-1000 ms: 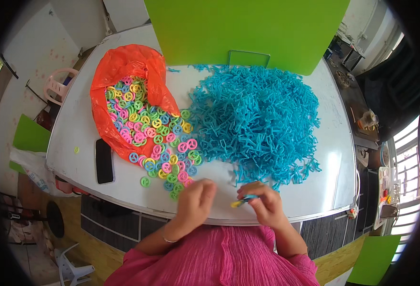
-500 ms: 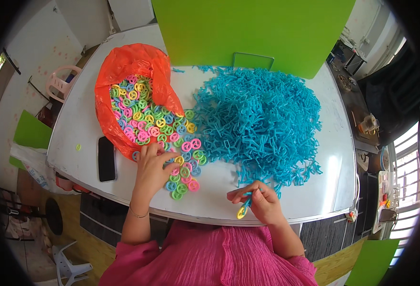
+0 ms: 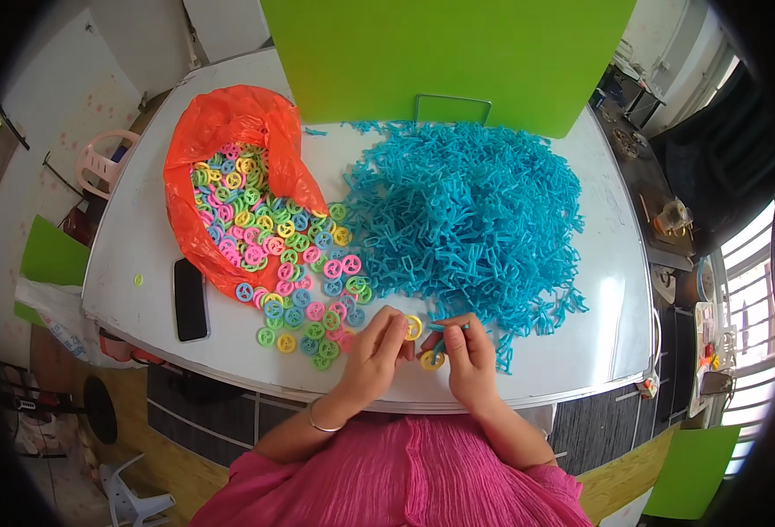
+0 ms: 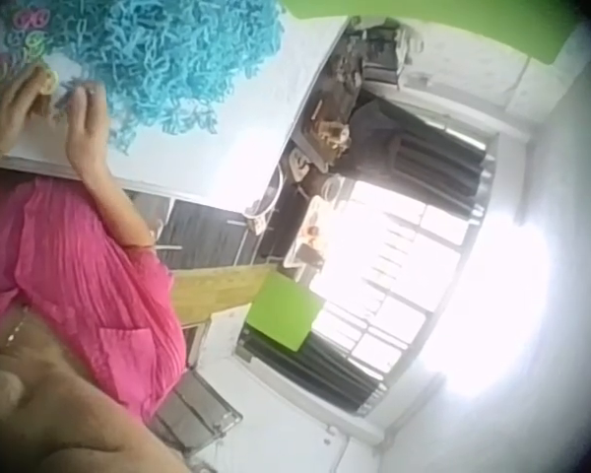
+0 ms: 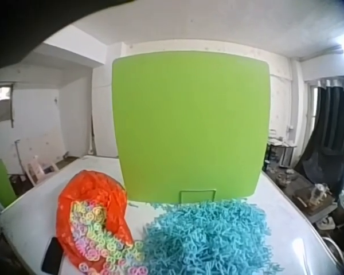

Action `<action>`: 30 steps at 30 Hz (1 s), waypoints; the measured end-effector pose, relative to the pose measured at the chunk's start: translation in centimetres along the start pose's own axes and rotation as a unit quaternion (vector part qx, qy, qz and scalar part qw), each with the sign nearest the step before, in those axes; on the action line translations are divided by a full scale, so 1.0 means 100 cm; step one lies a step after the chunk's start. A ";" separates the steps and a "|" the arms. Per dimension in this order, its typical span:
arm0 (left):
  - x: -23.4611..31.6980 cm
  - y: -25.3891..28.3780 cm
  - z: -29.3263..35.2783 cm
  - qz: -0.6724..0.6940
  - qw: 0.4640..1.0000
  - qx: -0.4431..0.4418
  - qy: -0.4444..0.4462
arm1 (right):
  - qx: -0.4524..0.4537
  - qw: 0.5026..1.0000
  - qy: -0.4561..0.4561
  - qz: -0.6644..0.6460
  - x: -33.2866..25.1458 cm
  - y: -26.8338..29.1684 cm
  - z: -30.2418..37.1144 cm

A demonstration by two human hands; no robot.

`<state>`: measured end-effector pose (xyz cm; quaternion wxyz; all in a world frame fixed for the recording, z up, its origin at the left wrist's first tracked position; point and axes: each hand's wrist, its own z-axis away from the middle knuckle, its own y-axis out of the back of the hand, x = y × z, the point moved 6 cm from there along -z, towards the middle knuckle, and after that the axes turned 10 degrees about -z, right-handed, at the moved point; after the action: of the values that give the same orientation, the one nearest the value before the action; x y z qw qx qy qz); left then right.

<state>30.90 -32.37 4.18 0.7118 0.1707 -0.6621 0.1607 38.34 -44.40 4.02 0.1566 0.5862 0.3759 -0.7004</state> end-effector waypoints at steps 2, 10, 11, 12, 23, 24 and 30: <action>0.005 -0.008 0.001 0.044 0.999 -0.001 0.006 | 0.060 0.957 0.150 0.242 -0.019 -0.002 0.007; 0.003 -0.015 0.001 0.067 0.997 0.027 -0.007 | 0.083 0.882 0.323 0.333 -0.026 -0.014 0.019; 0.002 -0.014 0.001 0.076 0.996 0.038 -0.006 | 0.090 0.880 0.331 0.328 -0.027 -0.014 0.020; 0.001 -0.012 0.001 0.085 0.995 0.050 -0.005 | 0.090 0.880 0.331 0.328 -0.026 -0.014 0.020; -0.003 -0.018 0.005 0.091 0.994 0.059 0.013 | 0.058 0.816 0.414 0.399 -0.027 -0.029 0.025; -0.007 -0.019 0.007 0.104 0.992 0.068 0.035 | 0.058 0.816 0.414 0.399 -0.027 -0.030 0.026; -0.013 -0.024 0.007 0.116 0.988 0.077 0.071 | 0.057 0.795 0.414 0.439 -0.029 -0.032 0.028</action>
<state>31.30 -34.85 2.86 0.7182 0.1354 -0.6108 0.3045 34.98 -44.89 7.93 0.2434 0.9301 0.0664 -0.2671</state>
